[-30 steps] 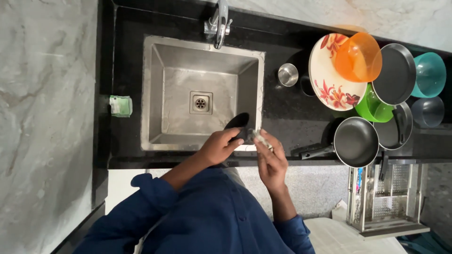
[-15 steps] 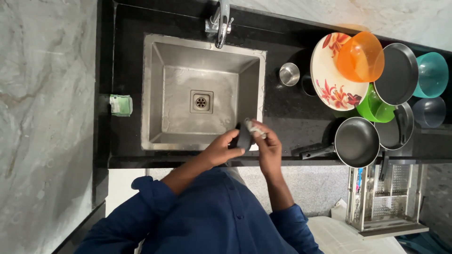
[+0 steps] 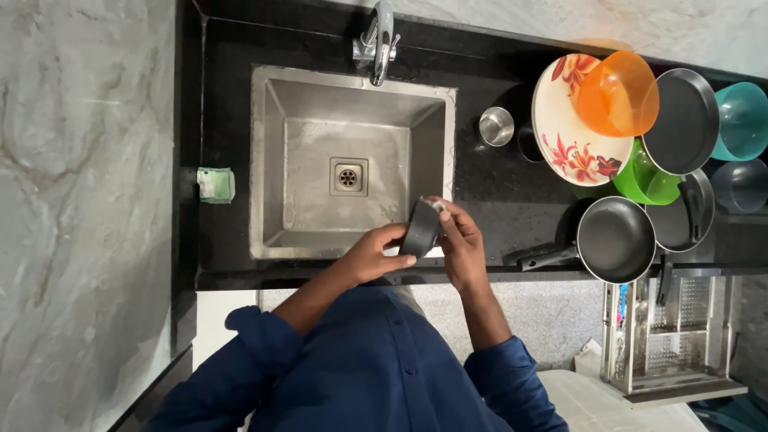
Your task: Drying and organizing kitchen utensils and cutlery after washing.
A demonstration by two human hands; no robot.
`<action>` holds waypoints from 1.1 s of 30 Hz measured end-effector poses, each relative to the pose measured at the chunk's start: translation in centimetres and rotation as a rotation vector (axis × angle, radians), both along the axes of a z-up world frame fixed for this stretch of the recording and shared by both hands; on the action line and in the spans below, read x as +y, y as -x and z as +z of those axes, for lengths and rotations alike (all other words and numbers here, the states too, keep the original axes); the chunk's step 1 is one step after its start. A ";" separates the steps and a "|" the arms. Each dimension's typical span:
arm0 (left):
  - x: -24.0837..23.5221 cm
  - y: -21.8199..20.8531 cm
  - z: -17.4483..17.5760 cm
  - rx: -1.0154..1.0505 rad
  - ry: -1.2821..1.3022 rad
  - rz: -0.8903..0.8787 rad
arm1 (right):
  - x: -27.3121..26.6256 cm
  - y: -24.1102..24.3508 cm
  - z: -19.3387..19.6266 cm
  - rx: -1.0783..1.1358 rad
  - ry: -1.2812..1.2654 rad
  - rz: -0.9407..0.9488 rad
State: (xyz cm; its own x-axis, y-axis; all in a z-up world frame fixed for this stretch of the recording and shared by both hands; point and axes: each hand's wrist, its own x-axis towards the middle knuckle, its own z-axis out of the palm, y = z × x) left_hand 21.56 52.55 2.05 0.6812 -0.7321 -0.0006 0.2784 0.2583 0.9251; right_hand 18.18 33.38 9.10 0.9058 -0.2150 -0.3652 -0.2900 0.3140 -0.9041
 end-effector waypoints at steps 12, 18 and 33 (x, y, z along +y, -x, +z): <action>1.6 1.1 1.2 0.224 -0.029 0.004 | 2.8 1.5 3.6 -0.342 0.459 0.190; 2.6 1.3 1.9 0.396 0.053 -0.004 | -0.1 -0.9 -0.8 0.117 0.149 0.152; 3.1 0.6 0.7 0.465 0.262 0.251 | 6.6 0.4 7.6 -0.459 1.048 0.246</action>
State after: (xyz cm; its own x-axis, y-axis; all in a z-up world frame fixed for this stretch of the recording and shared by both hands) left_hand 20.98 55.65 2.73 0.8050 -0.5647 -0.1818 0.5407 0.5723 0.6165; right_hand 17.77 39.98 16.65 0.9657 -0.0171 0.2592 0.1823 -0.6661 -0.7232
